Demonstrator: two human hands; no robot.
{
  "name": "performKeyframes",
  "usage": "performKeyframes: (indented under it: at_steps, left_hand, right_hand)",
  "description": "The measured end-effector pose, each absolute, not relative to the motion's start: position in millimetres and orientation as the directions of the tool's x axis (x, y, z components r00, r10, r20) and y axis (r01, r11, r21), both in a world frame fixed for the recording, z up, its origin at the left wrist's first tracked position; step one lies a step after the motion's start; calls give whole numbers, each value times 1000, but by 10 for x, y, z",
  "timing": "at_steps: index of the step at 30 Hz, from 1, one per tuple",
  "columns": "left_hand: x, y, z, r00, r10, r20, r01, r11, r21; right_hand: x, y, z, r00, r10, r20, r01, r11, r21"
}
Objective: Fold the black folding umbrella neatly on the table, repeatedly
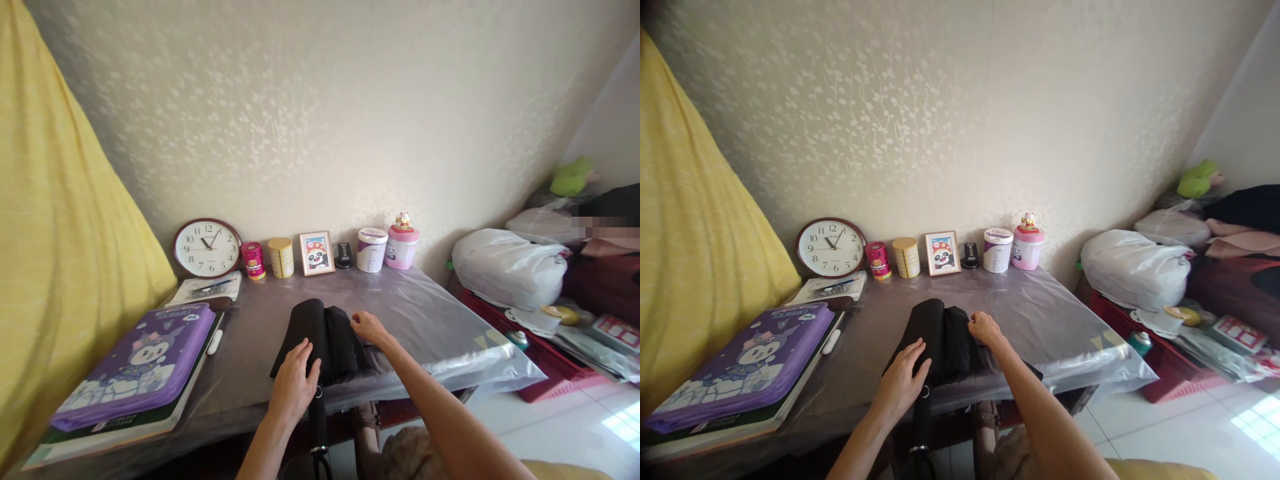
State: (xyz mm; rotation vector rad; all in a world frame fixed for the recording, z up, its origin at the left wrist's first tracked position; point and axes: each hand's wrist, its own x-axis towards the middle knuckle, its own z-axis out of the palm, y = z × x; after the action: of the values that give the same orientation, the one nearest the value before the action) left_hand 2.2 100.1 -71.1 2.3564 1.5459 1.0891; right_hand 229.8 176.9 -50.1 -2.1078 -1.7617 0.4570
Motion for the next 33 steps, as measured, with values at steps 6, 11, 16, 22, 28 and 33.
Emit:
performKeyframes:
  at_steps: [6,11,16,22,28,33]
  left_hand:
    - [20,990,-688,223,850,477,749,-463,474]
    - [20,987,-686,220,849,480,744,-465,480]
    - [21,988,-685,216,859,465,751,-450,482]
    - [19,986,-686,218,856,469,746,-456,485]
    - [26,938,-631,220,877,428,763,-428,485]
    - [26,921,-631,211,910,357,788,-375,489]
  right_hand:
    - [2299,1773,-489,177,983,-57,814,-179,-553]
    - [2308,1791,-433,195,971,-142,691,-238,-683]
    - [2250,1744,-365,150,957,-250,480,-291,-828]
    - [2137,1685,-342,158,947,-278,353,-317,-880]
    - [2141,1746,-358,185,958,-219,394,-276,-877]
    - [2164,1762,-258,178,970,-163,282,-209,-936]
